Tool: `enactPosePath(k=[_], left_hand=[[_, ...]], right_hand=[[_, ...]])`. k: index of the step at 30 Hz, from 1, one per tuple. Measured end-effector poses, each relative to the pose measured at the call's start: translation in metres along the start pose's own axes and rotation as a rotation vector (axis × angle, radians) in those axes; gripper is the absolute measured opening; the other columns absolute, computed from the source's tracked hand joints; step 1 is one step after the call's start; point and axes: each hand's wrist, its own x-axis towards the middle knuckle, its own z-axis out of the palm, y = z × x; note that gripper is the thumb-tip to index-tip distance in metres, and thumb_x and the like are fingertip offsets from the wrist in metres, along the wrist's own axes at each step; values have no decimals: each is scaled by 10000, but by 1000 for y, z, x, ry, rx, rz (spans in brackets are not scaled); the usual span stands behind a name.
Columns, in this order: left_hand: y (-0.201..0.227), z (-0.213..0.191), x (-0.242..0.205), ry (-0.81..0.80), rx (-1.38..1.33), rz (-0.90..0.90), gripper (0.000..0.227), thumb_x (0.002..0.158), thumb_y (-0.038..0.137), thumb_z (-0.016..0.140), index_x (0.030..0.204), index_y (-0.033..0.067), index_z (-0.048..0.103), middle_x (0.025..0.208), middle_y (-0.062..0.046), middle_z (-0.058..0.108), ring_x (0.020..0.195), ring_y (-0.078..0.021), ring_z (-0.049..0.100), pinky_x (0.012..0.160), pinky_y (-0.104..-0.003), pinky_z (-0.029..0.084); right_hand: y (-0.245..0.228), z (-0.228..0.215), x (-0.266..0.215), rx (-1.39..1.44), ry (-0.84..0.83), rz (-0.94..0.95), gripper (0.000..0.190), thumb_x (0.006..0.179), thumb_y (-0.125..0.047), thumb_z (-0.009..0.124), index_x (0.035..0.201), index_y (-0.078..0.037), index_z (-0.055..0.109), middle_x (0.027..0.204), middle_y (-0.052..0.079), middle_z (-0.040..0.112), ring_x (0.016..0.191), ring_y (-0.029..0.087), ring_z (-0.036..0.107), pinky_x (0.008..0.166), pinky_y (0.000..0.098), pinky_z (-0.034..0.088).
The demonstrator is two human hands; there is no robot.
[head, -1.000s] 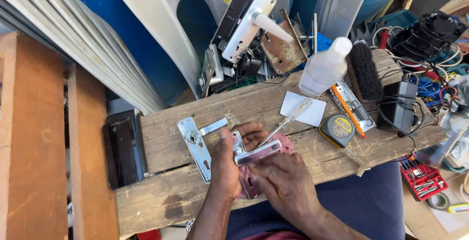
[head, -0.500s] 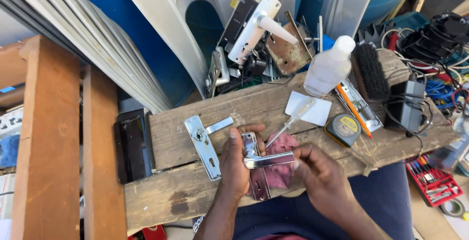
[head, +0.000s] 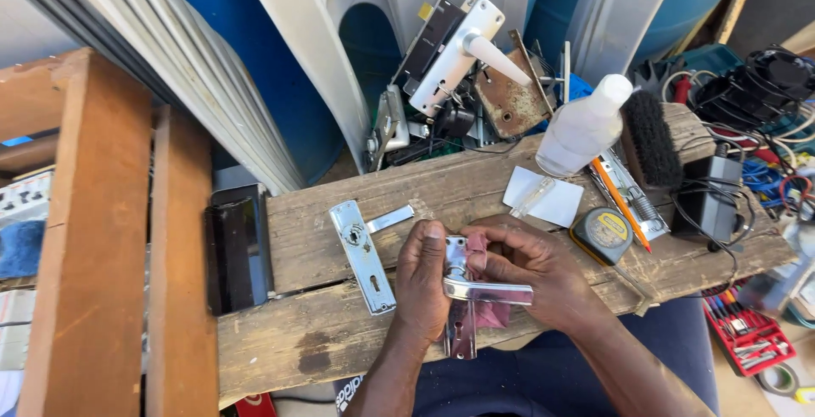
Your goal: The person cleans a small cylindrical lock cylinder with a pink cloth, then places it in a wooden box. They then pick up a metal door latch assembly, wipe it with the cloth, apply liquid from a white bottle, and continue wiping. Finally, they use a screwdriver to adjust a screw on the latch assembly.
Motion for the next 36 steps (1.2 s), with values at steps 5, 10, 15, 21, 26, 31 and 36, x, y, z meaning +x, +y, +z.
enactPosePath(k=[5, 10, 15, 21, 26, 31, 36], left_hand=[[3, 1, 0, 43, 133, 3, 329, 1118, 388, 540, 850, 197, 556, 732, 73, 462, 642, -77, 419, 591, -301, 387], [10, 5, 3, 39, 192, -20, 333, 1116, 376, 499, 1027, 130, 705, 896, -19, 726, 767, -140, 648, 686, -329, 547], [10, 1, 3, 36, 172, -20, 317, 1127, 362, 537, 882, 176, 611, 708, 80, 490, 603, -60, 427, 537, -275, 368], [14, 1, 4, 11, 285, 26, 336, 1140, 361, 497, 896, 167, 622, 762, 78, 468, 687, -65, 400, 625, -288, 393], [13, 0, 0, 22, 189, 37, 348, 1125, 364, 523, 828, 186, 546, 720, 72, 457, 637, -70, 407, 579, -297, 377], [7, -2, 2, -10, 161, -11, 361, 1125, 390, 515, 827, 188, 532, 682, 70, 457, 587, -72, 401, 526, -285, 366], [5, -3, 4, -20, 80, -14, 367, 1124, 378, 529, 812, 188, 505, 668, 68, 429, 562, -70, 379, 493, -280, 329]], right_hand=[[3, 0, 14, 1, -27, -80, 227, 942, 13, 772, 1169, 18, 761, 983, 63, 729, 865, 145, 687, 755, 268, 552], [-1, 5, 19, -75, -31, -63, 305, 938, -82, 791, 1237, -22, 791, 974, 33, 731, 862, 123, 658, 749, 281, 524], [4, 21, 21, -154, 171, -1, 70, 985, -71, 712, 1045, -37, 724, 715, 73, 691, 585, 136, 586, 541, 293, 479], [14, 50, 16, -373, 419, -266, 139, 1017, -253, 655, 960, -126, 643, 1059, 21, 778, 1161, 117, 748, 952, 276, 550], [-1, 53, 12, -312, 427, -149, 160, 1024, -260, 699, 989, -109, 659, 635, -27, 578, 543, 75, 497, 486, 279, 414], [6, 25, 19, 80, 225, -153, 154, 1079, -165, 635, 966, -74, 586, 546, 50, 610, 391, 131, 551, 369, 261, 431], [-9, 18, -1, 167, 242, 5, 446, 1017, -301, 646, 1368, -35, 719, 902, 110, 771, 734, 241, 735, 698, 362, 622]])
